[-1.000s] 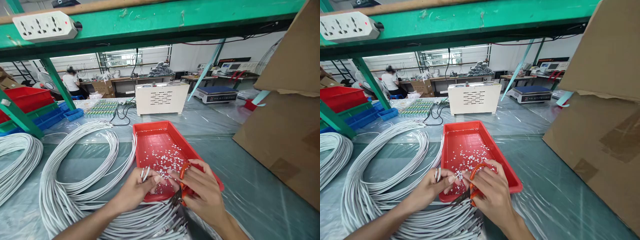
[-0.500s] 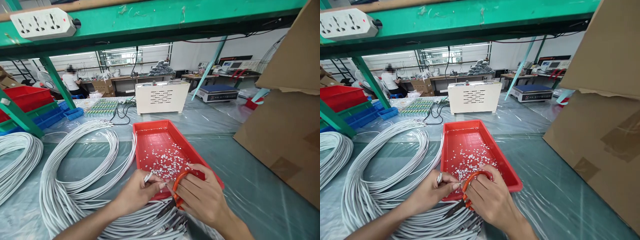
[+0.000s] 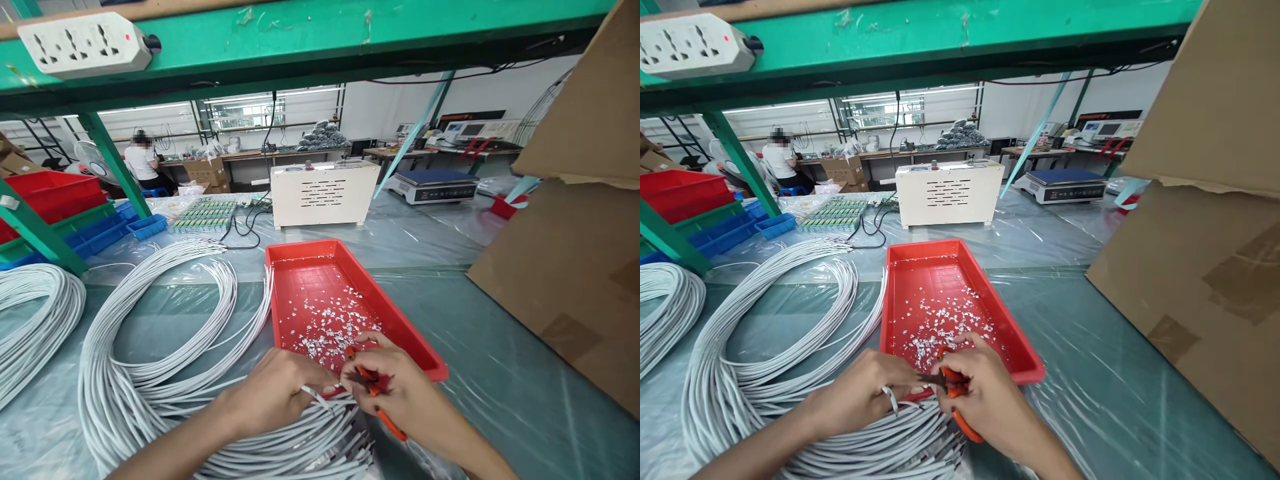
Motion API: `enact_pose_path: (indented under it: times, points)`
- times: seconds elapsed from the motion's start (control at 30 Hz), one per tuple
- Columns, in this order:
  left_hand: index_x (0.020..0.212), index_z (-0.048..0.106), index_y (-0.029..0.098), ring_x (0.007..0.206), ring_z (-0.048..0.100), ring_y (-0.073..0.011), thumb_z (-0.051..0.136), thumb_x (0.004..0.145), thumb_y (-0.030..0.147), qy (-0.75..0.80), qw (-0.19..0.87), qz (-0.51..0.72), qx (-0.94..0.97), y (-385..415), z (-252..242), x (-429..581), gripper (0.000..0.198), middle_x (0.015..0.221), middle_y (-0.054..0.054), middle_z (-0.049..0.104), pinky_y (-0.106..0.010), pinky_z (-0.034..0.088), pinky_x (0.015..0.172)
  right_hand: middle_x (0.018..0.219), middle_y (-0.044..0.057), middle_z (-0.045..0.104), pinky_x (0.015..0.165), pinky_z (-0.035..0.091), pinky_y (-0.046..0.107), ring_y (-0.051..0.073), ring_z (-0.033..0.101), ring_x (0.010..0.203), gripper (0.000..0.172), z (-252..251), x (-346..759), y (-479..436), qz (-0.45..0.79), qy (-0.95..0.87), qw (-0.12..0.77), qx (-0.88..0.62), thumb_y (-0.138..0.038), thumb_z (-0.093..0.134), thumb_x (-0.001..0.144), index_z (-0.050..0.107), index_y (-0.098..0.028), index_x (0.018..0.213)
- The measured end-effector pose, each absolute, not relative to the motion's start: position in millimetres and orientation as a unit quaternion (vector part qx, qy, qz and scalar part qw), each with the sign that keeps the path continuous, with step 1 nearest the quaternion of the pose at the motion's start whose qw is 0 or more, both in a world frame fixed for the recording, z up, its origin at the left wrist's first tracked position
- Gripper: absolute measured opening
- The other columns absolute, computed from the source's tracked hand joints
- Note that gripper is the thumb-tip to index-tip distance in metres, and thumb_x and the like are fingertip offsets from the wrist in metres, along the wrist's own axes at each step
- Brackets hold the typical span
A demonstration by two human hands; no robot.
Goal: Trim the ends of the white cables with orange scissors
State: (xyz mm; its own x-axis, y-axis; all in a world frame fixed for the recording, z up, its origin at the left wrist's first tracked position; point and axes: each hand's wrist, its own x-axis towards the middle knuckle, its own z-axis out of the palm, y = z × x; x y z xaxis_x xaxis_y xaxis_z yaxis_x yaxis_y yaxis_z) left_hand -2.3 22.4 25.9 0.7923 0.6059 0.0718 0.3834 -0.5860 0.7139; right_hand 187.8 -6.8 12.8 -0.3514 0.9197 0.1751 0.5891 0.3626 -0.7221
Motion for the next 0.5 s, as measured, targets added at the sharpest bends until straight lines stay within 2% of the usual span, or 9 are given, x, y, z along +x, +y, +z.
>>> enact_pose_path:
  times: [0.07,0.17,0.27,0.37,0.5]
  points:
    - [0.093,0.066,0.017,0.074,0.062,-0.0155,0.044,0.083,0.014,0.283,0.418,0.161,0.848,23.3,26.5,-2.7,0.025,0.082,-0.006,0.069,-0.023,0.043,0.066,0.052,-0.004,0.047,0.066,0.034,0.025,0.013,0.044,0.066,0.019,15.8,188.6,-7.7,0.371,-0.729,0.303,-0.49,-0.005,0.047,0.066,0.048,-0.019,0.053]
    - [0.091,0.065,0.013,0.071,0.062,-0.0155,0.043,0.085,0.023,0.308,0.5,0.168,0.792,23.4,26.0,-2.4,0.025,0.08,-0.008,0.069,-0.022,0.044,0.06,0.055,-0.005,0.045,0.053,0.03,0.022,0.01,0.038,0.056,0.014,17.9,187.9,-7.9,0.496,-0.657,0.338,-0.457,-0.014,0.051,0.073,0.053,-0.017,0.059]
    - [0.089,0.063,0.012,0.069,0.061,-0.0158,0.044,0.085,0.031,0.315,0.546,0.192,0.753,22.5,23.0,-1.3,0.027,0.076,-0.009,0.07,-0.023,0.043,0.06,0.052,-0.006,0.04,0.046,0.027,0.02,0.007,0.033,0.048,0.014,15.7,185.5,-6.0,0.583,-0.59,0.366,-0.421,-0.025,0.058,0.073,0.053,-0.016,0.064]
    - [0.084,0.061,0.012,0.066,0.059,-0.0147,0.045,0.085,0.035,0.305,0.58,0.224,0.721,22.2,18.3,0.5,0.027,0.069,-0.007,0.07,-0.024,0.04,0.063,0.05,-0.007,0.039,0.045,0.026,0.019,0.007,0.032,0.047,0.019,11.2,182.5,-4.0,0.599,-0.57,0.386,-0.409,-0.032,0.061,0.073,0.054,-0.016,0.064]
    - [0.077,0.056,0.012,0.054,0.053,-0.0113,0.051,0.081,0.035,0.324,0.615,0.268,0.667,23.8,14.5,3.1,0.024,0.061,-0.005,0.066,-0.021,0.035,0.054,0.05,-0.007,0.038,0.045,0.025,0.019,0.006,0.031,0.046,0.023,7.7,179.2,-4.6,0.592,-0.563,0.393,-0.423,-0.037,0.061,0.072,0.055,-0.015,0.066]
